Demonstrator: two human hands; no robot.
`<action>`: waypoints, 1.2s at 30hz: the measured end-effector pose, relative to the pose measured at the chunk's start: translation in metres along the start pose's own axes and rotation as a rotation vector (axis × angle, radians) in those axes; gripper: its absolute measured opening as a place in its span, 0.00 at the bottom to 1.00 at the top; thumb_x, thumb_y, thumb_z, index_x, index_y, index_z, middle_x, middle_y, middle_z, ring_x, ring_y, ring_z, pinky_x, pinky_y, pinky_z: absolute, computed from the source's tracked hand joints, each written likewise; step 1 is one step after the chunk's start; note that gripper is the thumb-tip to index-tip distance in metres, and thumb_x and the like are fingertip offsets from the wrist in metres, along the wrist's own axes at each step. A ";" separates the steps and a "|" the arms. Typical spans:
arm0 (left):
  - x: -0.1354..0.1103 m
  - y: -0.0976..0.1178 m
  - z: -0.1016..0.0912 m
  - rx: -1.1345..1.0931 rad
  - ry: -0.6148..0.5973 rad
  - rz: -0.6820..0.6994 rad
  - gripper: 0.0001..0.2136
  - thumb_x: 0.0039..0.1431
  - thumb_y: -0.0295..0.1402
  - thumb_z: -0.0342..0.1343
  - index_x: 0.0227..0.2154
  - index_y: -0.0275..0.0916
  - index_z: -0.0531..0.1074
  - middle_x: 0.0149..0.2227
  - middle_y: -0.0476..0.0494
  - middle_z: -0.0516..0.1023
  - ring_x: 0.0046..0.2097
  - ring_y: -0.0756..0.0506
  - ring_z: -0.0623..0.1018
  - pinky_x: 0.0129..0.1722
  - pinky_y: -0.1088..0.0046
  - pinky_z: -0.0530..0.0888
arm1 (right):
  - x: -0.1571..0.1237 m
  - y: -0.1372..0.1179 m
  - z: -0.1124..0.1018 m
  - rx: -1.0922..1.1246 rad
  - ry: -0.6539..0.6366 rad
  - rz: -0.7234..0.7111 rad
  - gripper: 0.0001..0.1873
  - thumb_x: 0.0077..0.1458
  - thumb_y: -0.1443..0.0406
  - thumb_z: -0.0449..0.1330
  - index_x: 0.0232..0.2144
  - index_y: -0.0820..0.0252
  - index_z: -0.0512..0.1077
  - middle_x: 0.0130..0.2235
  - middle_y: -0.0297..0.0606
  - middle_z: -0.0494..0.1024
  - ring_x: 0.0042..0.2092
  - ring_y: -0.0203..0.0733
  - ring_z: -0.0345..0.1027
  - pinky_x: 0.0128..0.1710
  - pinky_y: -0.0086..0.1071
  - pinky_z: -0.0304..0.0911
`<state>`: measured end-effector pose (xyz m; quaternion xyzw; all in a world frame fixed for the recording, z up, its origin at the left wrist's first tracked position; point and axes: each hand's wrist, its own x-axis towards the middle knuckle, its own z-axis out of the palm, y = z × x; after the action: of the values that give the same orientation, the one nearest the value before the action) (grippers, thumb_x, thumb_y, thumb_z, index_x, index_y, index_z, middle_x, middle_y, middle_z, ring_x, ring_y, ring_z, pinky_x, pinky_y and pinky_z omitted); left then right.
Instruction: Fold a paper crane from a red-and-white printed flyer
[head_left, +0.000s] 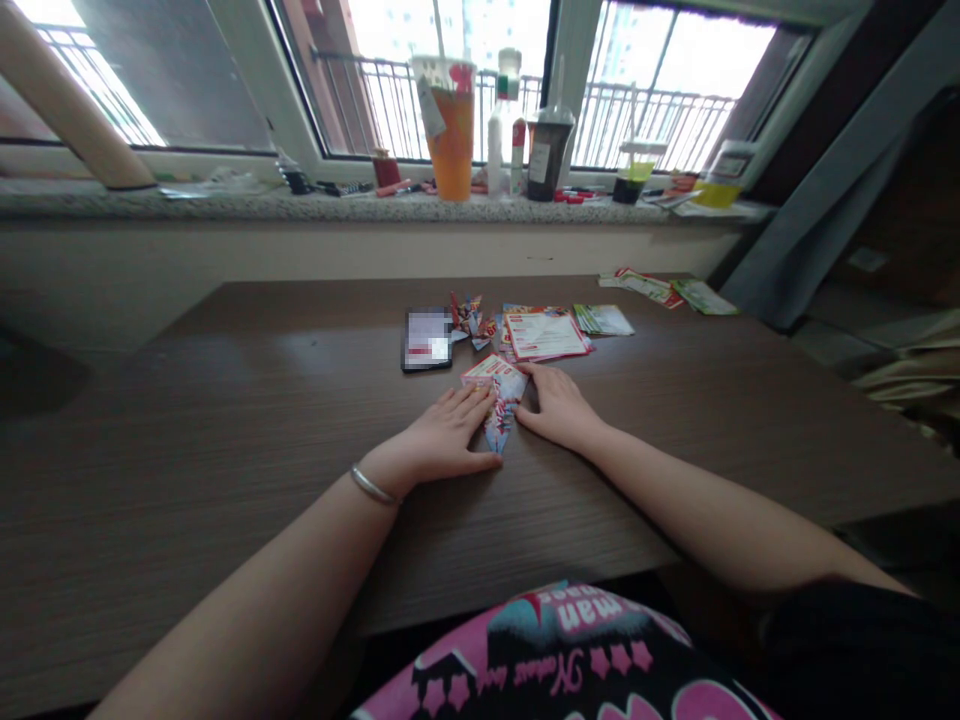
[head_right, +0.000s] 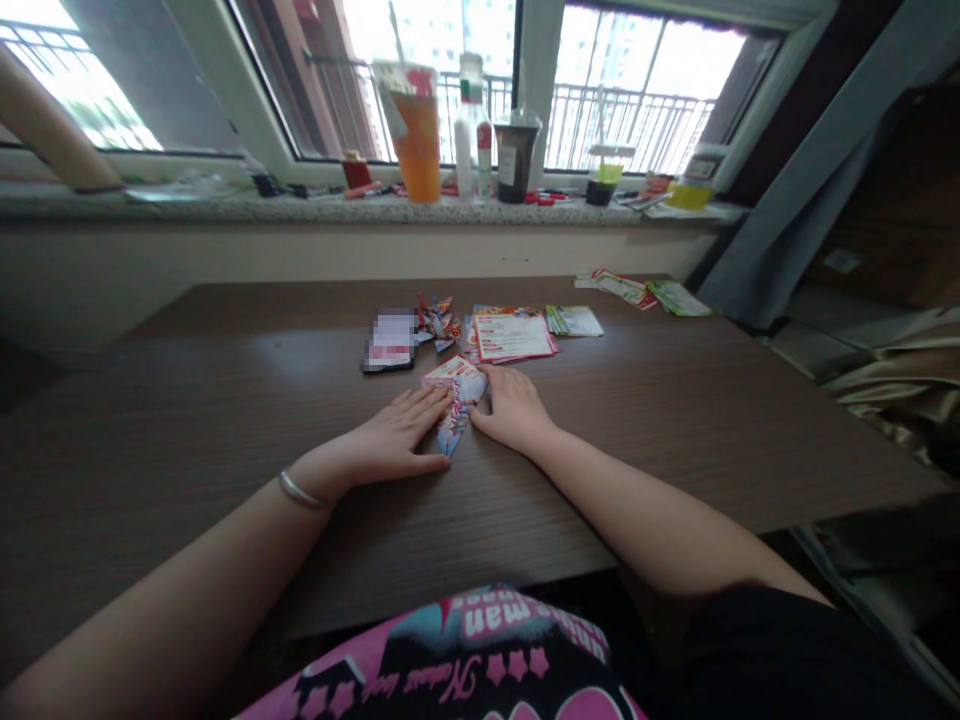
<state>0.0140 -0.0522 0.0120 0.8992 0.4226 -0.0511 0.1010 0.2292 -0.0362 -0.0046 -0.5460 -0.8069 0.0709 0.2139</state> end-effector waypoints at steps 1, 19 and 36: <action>0.000 0.000 0.000 0.003 -0.001 -0.002 0.45 0.55 0.59 0.45 0.67 0.34 0.42 0.69 0.36 0.40 0.69 0.38 0.43 0.66 0.61 0.43 | 0.001 0.000 -0.001 -0.005 0.007 0.002 0.31 0.51 0.58 0.58 0.56 0.65 0.63 0.55 0.48 0.70 0.56 0.52 0.61 0.58 0.44 0.55; -0.007 0.004 -0.004 -0.020 0.203 0.029 0.32 0.59 0.48 0.50 0.62 0.36 0.57 0.66 0.40 0.56 0.67 0.42 0.56 0.65 0.66 0.54 | 0.004 0.007 0.000 0.133 0.010 -0.047 0.22 0.52 0.67 0.58 0.51 0.60 0.68 0.51 0.42 0.74 0.53 0.47 0.64 0.56 0.42 0.59; -0.009 0.002 -0.004 0.036 0.221 0.018 0.31 0.59 0.51 0.48 0.61 0.42 0.59 0.65 0.41 0.57 0.66 0.38 0.57 0.63 0.59 0.57 | 0.003 0.020 -0.005 0.568 0.151 -0.021 0.14 0.60 0.60 0.51 0.43 0.60 0.71 0.43 0.41 0.76 0.46 0.42 0.68 0.50 0.40 0.62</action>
<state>0.0101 -0.0589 0.0180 0.9049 0.4219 0.0418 0.0378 0.2473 -0.0259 -0.0061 -0.4595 -0.7423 0.2509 0.4182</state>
